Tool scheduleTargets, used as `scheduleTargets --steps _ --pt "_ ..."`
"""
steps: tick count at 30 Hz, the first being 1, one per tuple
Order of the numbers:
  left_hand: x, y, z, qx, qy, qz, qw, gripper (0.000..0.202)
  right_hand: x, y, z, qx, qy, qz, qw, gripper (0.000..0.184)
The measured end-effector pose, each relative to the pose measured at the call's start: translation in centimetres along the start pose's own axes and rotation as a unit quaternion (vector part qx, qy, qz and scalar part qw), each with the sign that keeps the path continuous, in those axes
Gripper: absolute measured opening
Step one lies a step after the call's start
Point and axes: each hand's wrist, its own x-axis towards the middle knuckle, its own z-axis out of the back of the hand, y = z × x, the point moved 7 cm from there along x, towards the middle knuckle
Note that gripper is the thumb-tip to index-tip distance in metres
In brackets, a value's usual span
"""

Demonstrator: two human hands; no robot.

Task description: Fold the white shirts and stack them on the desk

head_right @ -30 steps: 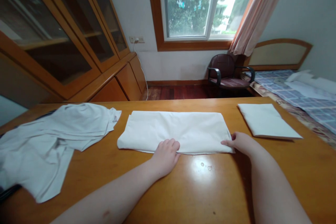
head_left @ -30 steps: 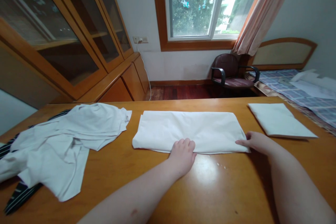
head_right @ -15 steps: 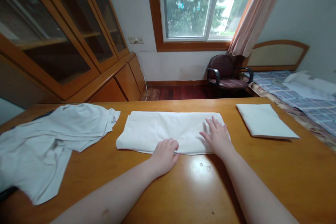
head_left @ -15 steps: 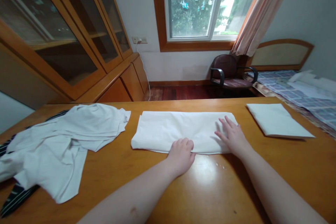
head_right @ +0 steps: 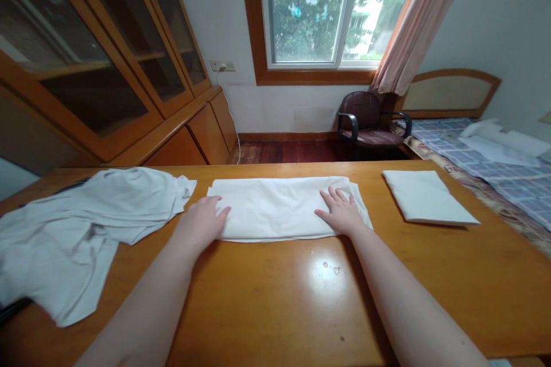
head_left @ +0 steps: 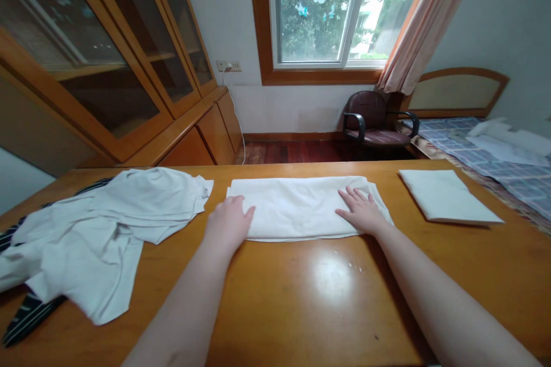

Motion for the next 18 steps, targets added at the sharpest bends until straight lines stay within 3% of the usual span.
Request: scheduleTargets --steps 2,5,10,15,18 --pt "1.5 4.4 0.1 0.014 -0.006 0.086 0.996 0.048 0.5 -0.1 0.0 0.005 -0.002 0.01 1.0 0.073" --pt "3.2 7.1 -1.4 -0.067 0.005 0.086 0.994 0.045 0.8 -0.3 0.1 0.012 -0.01 0.021 1.0 0.071" --pt "4.0 6.6 -3.2 -0.112 -0.03 0.061 0.991 0.044 0.7 -0.5 0.4 0.023 -0.026 0.04 0.999 0.066" --pt "4.1 6.7 -4.5 -0.142 0.003 0.086 0.986 0.04 0.8 -0.7 0.4 0.031 -0.029 0.052 0.998 0.064" --pt "4.0 7.5 -4.3 -0.195 -0.016 0.12 0.973 0.038 0.8 -0.7 0.4 0.034 -0.036 0.051 0.997 0.063"
